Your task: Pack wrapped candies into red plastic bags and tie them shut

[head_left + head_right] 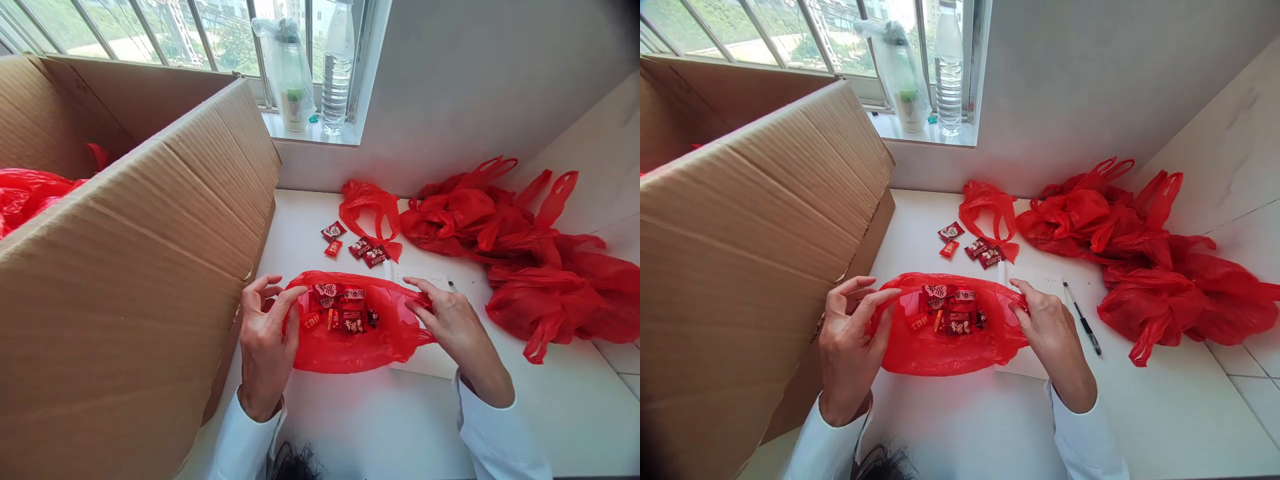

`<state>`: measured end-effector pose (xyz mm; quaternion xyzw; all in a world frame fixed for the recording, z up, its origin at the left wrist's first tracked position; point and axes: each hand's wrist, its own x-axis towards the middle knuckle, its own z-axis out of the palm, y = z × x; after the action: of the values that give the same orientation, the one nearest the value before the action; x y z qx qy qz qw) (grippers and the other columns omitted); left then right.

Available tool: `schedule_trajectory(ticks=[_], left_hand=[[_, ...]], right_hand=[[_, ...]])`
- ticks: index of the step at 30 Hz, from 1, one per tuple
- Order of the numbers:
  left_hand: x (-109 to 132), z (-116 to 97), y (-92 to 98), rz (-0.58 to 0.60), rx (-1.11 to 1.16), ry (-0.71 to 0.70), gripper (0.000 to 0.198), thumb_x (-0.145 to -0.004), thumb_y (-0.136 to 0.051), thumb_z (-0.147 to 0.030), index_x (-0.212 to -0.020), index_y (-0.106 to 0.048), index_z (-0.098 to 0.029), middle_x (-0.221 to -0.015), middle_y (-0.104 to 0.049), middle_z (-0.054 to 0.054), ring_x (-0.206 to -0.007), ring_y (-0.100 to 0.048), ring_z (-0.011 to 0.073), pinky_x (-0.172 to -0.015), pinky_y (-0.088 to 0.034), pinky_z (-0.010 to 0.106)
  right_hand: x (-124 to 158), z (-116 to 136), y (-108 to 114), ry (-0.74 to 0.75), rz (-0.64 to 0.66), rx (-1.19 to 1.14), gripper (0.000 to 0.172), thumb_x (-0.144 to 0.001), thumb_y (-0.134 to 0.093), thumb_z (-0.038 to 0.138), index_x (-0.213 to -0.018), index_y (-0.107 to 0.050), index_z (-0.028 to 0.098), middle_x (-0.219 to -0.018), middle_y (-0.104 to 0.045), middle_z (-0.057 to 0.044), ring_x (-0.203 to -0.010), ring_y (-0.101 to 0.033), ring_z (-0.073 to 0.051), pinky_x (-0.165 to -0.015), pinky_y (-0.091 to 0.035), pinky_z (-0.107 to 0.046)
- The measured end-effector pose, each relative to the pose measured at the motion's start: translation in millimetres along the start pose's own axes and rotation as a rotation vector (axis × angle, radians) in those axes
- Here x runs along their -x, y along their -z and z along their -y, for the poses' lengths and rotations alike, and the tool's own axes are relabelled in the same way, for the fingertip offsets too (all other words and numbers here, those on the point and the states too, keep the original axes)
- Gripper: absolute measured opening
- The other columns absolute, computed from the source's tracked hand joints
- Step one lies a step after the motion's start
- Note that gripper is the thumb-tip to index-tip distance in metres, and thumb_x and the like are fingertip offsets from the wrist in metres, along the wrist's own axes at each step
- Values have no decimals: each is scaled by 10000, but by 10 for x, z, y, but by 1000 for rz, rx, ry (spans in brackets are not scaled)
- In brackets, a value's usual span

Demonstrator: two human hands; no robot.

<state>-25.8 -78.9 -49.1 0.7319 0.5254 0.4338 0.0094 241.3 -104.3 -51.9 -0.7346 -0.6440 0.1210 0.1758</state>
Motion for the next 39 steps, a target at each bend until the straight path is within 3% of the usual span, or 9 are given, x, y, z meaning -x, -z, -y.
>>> schedule_trajectory(ticks=[5, 9, 12, 15, 21, 23, 28, 33, 39], left_hand=[[82, 68, 60, 364, -146, 26, 327, -906, -448, -115, -1141, -635, -247, -1398, -361, 123, -1298, -406, 321, -1022, -438, 494], [213, 63, 225, 517, -170, 96, 427, -930, -396, -121, -1297, -502, -311, -1257, -539, 62, -1096, -602, 223, -864, -545, 349], [196, -48, 357, 472, -131, 132, 360, -955, -398, -169, -1275, -503, -295, -1139, -599, 19, -935, -654, 164, -818, -543, 285], [67, -182, 413, 311, -94, 61, 320, -945, -471, -210, -1256, -527, -260, -1173, -600, 9, -1017, -631, 145, -928, -492, 234], [-174, -355, 317, -50, -154, 30, 441, -907, -561, -219, -1341, -485, -203, -1281, -587, 33, -1201, -543, 180, -1036, -429, 258], [-189, -348, 257, -11, -138, 11, 461, -917, -537, -210, -1369, -449, -200, -1315, -566, 44, -1203, -544, 190, -1019, -448, 281], [-89, -238, 240, 387, -97, -33, 372, -947, -425, -133, -1287, -528, -244, -1234, -616, 8, -985, -648, 147, -831, -520, 238], [-56, -382, 555, 143, -185, -84, 279, -947, -475, -213, -1168, -629, -289, -1017, -677, -34, -835, -648, 117, -780, -484, 222], [-133, -502, 806, 35, -216, 165, 512, -899, -518, -450, -1394, -416, -367, -868, -681, -30, -585, -592, 157, -627, -471, 321]], right_hand=[[-207, 248, 287, -10, -32, -735, 464, -826, -622, 365, -1271, -529, 272, -611, -560, 56, -531, -522, -121, -507, -433, -235], [-269, 360, 410, 11, -100, -1126, 552, -737, -719, 255, -1254, -529, 287, -803, -640, 32, -667, -603, -112, -588, -521, -209], [-237, 455, 449, 51, -132, -1183, 591, -706, -736, 203, -1255, -543, 305, -979, -664, -4, -927, -641, -165, -729, -566, -251], [-178, 618, 494, 130, -157, -1132, 637, -713, -723, 191, -1297, -512, 331, -1059, -661, -32, -1101, -603, -243, -814, -573, -354], [-115, 819, 584, 279, -507, -1028, 640, -736, -662, 147, -1333, -489, 300, -1311, -548, -79, -1151, -580, -268, -920, -514, -431], [-142, 754, 555, 275, -456, -954, 626, -757, -651, 173, -1344, -474, 297, -1256, -589, -74, -1084, -614, -248, -879, -529, -419], [-237, 473, 448, 195, -151, -488, 330, -811, -634, 263, -1139, -661, 293, -1043, -701, -31, -864, -661, -194, -716, -545, -328], [-167, 444, 589, 80, -284, -626, 292, -806, -681, 305, -1098, -682, 290, -894, -695, 0, -772, -637, -145, -672, -507, -259], [-110, 535, 714, 83, -468, -830, 358, -773, -709, 233, -1126, -669, 276, -662, -592, 29, -571, -528, -107, -536, -454, -231]])
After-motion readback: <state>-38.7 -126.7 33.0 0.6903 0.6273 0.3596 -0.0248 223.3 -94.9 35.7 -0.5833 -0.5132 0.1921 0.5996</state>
